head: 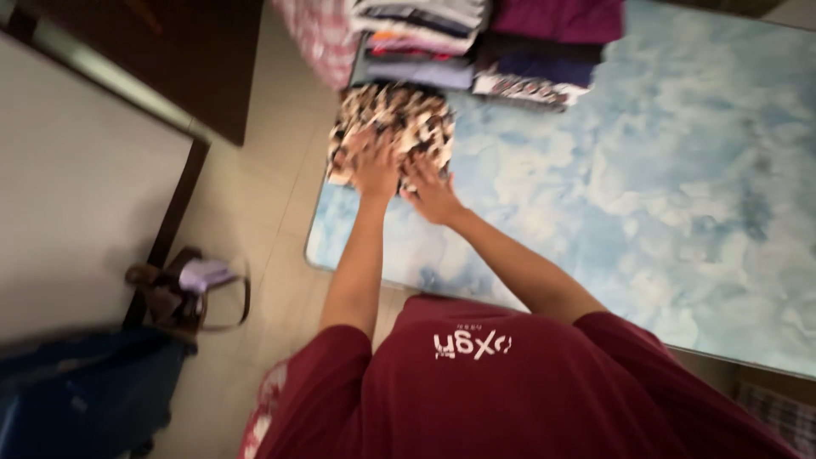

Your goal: Folding various pieces of clothing, including leggings and patterned pants, on a table.

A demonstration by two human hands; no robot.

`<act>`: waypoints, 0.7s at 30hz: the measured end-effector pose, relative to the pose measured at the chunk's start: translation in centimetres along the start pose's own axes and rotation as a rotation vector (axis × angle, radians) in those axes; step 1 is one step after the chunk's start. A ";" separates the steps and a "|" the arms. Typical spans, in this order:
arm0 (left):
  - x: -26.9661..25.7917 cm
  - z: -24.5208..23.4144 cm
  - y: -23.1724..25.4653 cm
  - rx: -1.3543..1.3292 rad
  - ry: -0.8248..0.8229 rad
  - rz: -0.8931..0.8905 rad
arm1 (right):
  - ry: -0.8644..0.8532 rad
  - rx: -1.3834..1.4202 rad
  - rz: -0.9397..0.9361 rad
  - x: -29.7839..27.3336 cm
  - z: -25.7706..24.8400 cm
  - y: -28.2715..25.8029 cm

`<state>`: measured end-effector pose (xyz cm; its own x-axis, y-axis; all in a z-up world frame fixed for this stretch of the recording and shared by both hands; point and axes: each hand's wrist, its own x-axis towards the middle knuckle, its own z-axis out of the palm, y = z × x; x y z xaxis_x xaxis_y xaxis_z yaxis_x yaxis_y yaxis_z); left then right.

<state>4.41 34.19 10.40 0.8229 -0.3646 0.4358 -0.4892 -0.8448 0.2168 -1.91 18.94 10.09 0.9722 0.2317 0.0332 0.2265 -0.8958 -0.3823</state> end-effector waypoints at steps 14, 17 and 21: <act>-2.7 15.7 31.3 -0.714 -0.453 -0.024 | 0.765 0.726 0.694 -25.3 -8.1 22.8; -6.1 17.1 41.6 -0.757 -0.601 0.126 | 1.003 0.676 0.838 -37.5 -9.0 26.7; -12.8 16.9 55.5 -0.814 -0.715 0.365 | 1.235 0.701 1.083 -55.2 -10.7 26.2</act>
